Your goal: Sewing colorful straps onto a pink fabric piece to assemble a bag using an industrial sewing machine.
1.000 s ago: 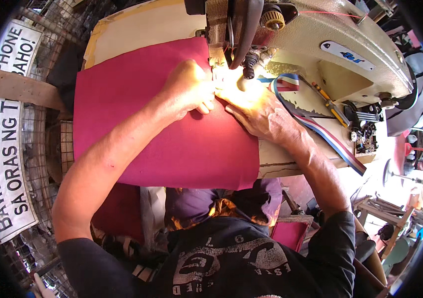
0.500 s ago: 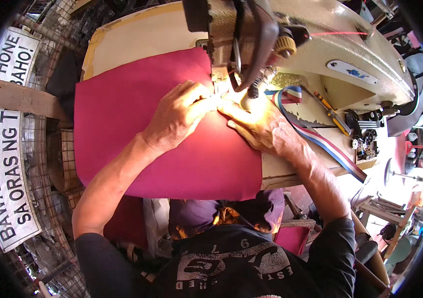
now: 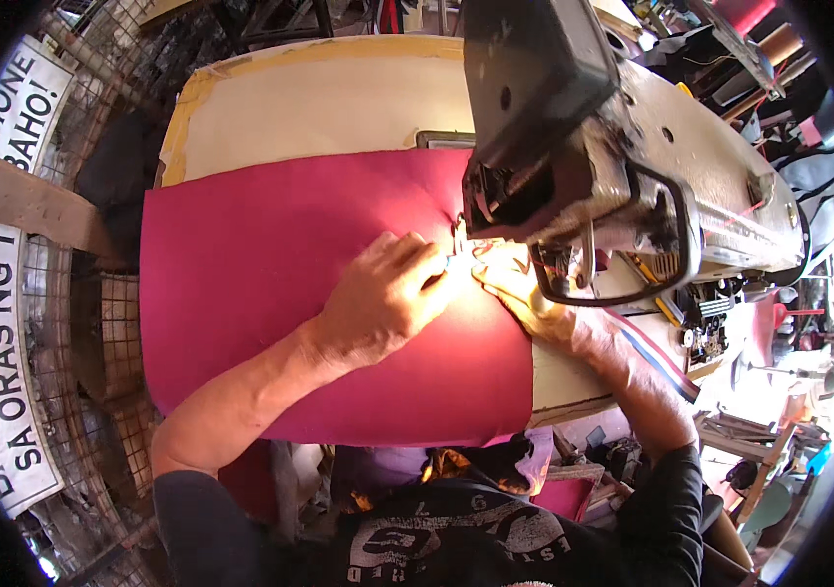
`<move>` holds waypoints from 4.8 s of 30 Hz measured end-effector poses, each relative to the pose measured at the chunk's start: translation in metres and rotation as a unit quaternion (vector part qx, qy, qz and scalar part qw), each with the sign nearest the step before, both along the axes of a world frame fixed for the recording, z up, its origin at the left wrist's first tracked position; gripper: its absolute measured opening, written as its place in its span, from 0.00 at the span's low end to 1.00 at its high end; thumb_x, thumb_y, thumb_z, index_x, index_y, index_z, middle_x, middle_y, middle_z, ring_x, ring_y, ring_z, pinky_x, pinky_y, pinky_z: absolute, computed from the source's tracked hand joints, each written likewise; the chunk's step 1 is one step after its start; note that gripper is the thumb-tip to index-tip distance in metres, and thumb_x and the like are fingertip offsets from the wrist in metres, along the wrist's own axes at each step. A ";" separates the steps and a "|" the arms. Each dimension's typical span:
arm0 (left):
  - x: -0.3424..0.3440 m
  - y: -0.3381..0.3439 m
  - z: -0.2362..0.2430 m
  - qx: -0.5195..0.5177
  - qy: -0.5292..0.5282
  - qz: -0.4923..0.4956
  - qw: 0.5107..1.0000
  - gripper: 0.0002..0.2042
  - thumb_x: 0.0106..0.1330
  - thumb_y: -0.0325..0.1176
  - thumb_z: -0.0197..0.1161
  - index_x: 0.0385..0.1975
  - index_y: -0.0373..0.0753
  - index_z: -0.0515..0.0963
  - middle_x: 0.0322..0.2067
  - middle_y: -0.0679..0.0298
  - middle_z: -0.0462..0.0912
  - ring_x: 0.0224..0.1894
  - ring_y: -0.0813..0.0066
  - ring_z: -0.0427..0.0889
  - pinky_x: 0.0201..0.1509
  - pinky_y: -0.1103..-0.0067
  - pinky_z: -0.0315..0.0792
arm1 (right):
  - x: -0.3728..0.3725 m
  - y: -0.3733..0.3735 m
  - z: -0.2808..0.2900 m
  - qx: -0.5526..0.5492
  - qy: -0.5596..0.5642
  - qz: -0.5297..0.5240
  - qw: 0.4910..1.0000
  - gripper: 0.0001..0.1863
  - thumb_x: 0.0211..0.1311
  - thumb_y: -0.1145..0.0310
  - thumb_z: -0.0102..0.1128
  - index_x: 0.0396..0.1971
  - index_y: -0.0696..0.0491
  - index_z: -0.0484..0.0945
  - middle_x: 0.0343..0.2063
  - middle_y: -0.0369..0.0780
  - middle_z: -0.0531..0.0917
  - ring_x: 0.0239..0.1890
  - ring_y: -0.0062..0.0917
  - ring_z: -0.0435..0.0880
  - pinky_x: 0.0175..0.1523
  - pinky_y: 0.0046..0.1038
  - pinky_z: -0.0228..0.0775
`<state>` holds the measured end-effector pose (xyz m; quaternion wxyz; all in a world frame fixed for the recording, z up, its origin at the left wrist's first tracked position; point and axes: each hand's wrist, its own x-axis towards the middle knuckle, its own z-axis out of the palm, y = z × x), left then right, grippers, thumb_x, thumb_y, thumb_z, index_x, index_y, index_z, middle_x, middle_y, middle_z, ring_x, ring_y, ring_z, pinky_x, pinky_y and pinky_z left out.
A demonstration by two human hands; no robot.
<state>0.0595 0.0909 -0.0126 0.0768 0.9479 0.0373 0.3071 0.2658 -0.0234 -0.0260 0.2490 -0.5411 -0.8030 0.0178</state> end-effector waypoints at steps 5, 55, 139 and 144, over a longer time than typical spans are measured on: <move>-0.002 -0.004 -0.001 0.009 0.013 -0.002 1.000 0.12 0.52 0.29 0.67 0.36 0.34 0.83 0.28 0.65 0.76 0.29 0.72 0.75 0.31 0.75 0.69 | -0.011 0.005 -0.003 -0.005 -0.008 -0.005 1.000 0.06 0.58 0.68 0.63 0.30 0.54 0.80 0.27 0.45 0.78 0.33 0.42 0.79 0.39 0.44 0.71; 0.002 -0.003 0.009 -0.046 -0.004 0.062 0.997 0.11 0.55 0.26 0.67 0.38 0.34 0.82 0.32 0.64 0.73 0.35 0.69 0.77 0.38 0.73 0.72 | -0.010 -0.015 0.014 -0.040 -0.013 -0.040 0.998 0.11 0.61 0.65 0.63 0.38 0.55 0.80 0.34 0.43 0.81 0.40 0.37 0.81 0.47 0.41 0.73; -0.003 0.003 0.001 -0.101 0.054 0.028 0.993 0.12 0.58 0.23 0.62 0.43 0.35 0.83 0.44 0.60 0.81 0.56 0.58 0.80 0.65 0.58 0.75 | 0.040 -0.010 -0.004 -0.130 -0.054 0.006 0.990 0.09 0.65 0.61 0.54 0.34 0.47 0.81 0.25 0.41 0.81 0.30 0.37 0.82 0.40 0.41 0.75; -0.003 0.003 0.000 -0.094 0.057 0.025 0.994 0.13 0.57 0.22 0.63 0.42 0.34 0.83 0.44 0.60 0.81 0.56 0.57 0.80 0.65 0.58 0.74 | 0.037 -0.009 -0.021 -0.093 -0.066 0.022 0.993 0.09 0.64 0.62 0.52 0.32 0.46 0.81 0.21 0.41 0.81 0.26 0.38 0.82 0.36 0.42 0.75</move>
